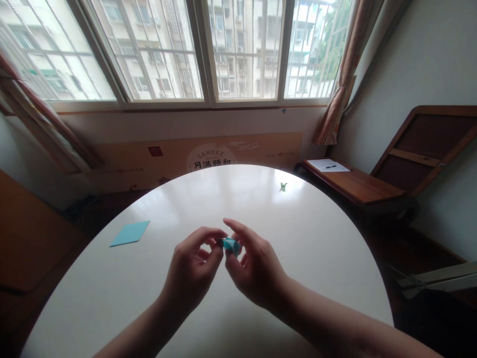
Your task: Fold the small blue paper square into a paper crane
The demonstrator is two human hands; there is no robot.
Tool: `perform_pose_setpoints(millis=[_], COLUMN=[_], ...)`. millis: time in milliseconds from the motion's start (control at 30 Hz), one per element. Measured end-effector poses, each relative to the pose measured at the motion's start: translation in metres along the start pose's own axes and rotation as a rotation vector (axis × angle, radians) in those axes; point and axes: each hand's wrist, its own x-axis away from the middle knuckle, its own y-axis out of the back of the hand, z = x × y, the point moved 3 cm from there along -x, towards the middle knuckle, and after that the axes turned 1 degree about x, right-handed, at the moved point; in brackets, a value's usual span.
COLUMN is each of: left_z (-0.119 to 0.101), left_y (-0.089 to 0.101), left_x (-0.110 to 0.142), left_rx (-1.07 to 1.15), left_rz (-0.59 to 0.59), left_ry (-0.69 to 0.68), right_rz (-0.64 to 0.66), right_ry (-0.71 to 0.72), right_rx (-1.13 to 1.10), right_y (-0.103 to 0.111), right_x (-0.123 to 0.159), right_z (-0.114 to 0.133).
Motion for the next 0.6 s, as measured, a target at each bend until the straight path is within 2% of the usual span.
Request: perform_pose_setpoints(millis=[100, 233, 467, 600], left_z=[-0.001, -0.001, 0.005, 0.011], left_y=[0.001, 0.003, 0.005, 0.005], left_x=[-0.001, -0.001, -0.006, -0.01], left_rx=[0.003, 0.064, 0.253, 0.357], left_rz=[-0.001, 0.001, 0.167, 0.217], left_ry=[0.013, 0.052, 0.113, 0.174], right_rz=[-0.011, 0.001, 0.093, 0.141], right_ry=[0.033, 0.027, -0.066, -0.163], right_rx=[0.084, 0.066, -0.212, -0.349], right_y=[0.001, 0.001, 0.001, 0.003], right_x=[0.0, -0.001, -0.002, -0.003], right_z=[0.0, 0.0, 0.001, 0.001])
